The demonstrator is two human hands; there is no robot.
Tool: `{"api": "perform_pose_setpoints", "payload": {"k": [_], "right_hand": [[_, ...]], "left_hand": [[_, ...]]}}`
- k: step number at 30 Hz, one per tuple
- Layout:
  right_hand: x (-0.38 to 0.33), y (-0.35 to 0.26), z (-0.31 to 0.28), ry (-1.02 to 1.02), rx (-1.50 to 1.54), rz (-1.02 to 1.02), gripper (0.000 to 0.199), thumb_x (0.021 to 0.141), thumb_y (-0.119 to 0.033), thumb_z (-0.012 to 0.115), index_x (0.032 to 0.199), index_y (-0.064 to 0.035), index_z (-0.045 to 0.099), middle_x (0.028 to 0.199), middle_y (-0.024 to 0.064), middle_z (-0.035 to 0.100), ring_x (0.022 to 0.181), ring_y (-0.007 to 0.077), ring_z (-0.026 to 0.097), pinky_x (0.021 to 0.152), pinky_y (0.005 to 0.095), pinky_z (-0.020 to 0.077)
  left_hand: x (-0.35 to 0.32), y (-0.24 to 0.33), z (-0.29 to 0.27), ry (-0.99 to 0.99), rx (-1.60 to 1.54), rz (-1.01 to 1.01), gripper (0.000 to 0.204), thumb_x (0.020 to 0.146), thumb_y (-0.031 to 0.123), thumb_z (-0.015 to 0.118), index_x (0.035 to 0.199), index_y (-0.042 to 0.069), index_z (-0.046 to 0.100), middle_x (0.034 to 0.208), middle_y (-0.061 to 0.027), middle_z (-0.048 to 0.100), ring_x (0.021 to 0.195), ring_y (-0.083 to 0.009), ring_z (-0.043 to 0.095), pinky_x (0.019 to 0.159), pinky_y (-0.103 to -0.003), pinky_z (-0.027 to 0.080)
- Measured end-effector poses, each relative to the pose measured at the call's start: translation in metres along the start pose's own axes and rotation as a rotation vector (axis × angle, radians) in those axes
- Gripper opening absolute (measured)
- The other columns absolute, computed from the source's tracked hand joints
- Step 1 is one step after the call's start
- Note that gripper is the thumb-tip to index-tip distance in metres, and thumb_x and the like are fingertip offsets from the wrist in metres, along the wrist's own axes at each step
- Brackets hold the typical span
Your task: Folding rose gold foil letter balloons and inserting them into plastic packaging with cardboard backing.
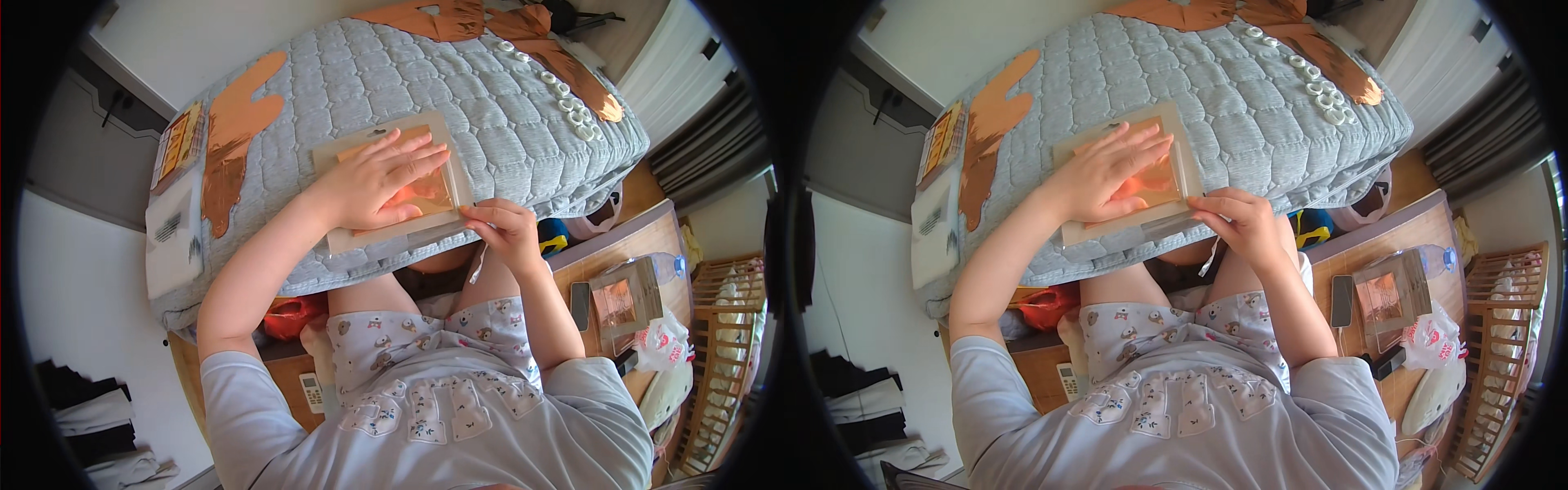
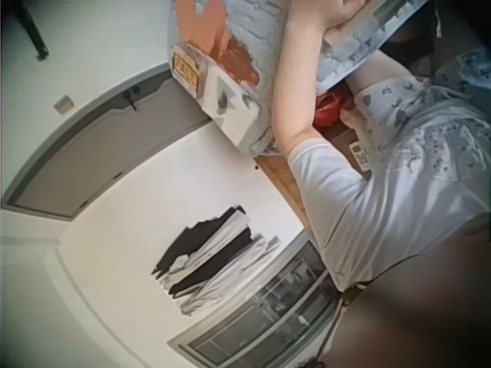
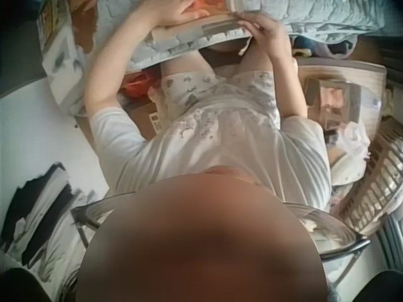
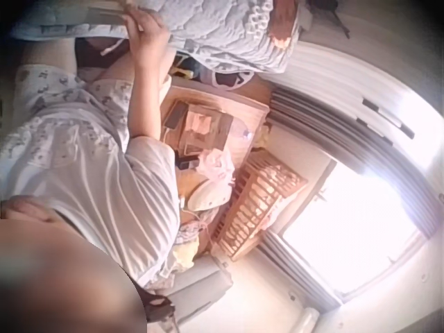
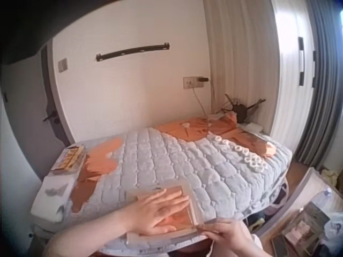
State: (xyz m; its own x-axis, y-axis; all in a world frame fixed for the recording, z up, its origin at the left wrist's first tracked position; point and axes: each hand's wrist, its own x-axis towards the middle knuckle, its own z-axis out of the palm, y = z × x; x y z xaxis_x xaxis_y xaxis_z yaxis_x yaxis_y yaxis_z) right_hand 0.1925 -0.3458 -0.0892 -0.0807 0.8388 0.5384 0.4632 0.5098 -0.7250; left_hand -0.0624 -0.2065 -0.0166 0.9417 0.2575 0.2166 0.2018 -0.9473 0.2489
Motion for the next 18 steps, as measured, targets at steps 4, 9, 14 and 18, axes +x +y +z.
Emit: {"api": "perform_pose_setpoints", "payload": {"k": [4,9,14,18], "right_hand": [[-0.005,0.003,0.003,0.051,0.089,0.000,0.013,0.082,-0.001,0.082,0.094,-0.0021,0.079,0.086,0.0090,0.076,0.074,0.0143,0.071,0.062,0.0235,0.0494],[-0.026,0.004,-0.011,0.052,0.149,0.226,0.006,0.085,-0.001,0.080,0.090,0.0002,0.077,0.085,0.0075,0.077,0.074,0.0116,0.069,0.064,0.0240,0.0505],[-0.040,0.006,-0.007,0.064,0.274,0.285,0.006,0.087,-0.002,0.080,0.086,0.0008,0.074,0.086,0.0077,0.076,0.075,0.0109,0.068,0.067,0.0240,0.0514],[-0.041,0.006,0.001,0.100,0.498,0.300,0.009,0.087,-0.002,0.081,0.085,0.0008,0.073,0.086,0.0081,0.075,0.077,0.0119,0.068,0.072,0.0242,0.0515]], "left_hand": [[-0.022,0.011,-0.003,0.163,0.363,0.050,0.067,0.092,0.058,0.066,0.145,0.019,0.055,0.138,-0.0078,0.061,0.130,-0.0267,0.056,0.117,-0.051,0.037],[-0.081,0.049,-0.005,0.231,0.348,-0.121,0.059,0.092,0.068,0.059,0.119,0.019,0.074,0.111,0.0010,0.069,0.102,-0.0201,0.063,0.107,-0.051,0.043],[-0.124,0.084,0.042,0.400,0.194,-0.171,0.052,0.090,0.062,0.067,0.121,0.022,0.075,0.122,-0.0020,0.070,0.117,-0.0225,0.064,0.118,-0.048,0.034],[-0.138,0.082,0.095,0.603,0.280,-0.284,0.043,0.090,0.055,0.072,0.118,0.023,0.078,0.133,-0.0038,0.068,0.130,-0.0274,0.059,0.123,-0.048,0.028]]}}
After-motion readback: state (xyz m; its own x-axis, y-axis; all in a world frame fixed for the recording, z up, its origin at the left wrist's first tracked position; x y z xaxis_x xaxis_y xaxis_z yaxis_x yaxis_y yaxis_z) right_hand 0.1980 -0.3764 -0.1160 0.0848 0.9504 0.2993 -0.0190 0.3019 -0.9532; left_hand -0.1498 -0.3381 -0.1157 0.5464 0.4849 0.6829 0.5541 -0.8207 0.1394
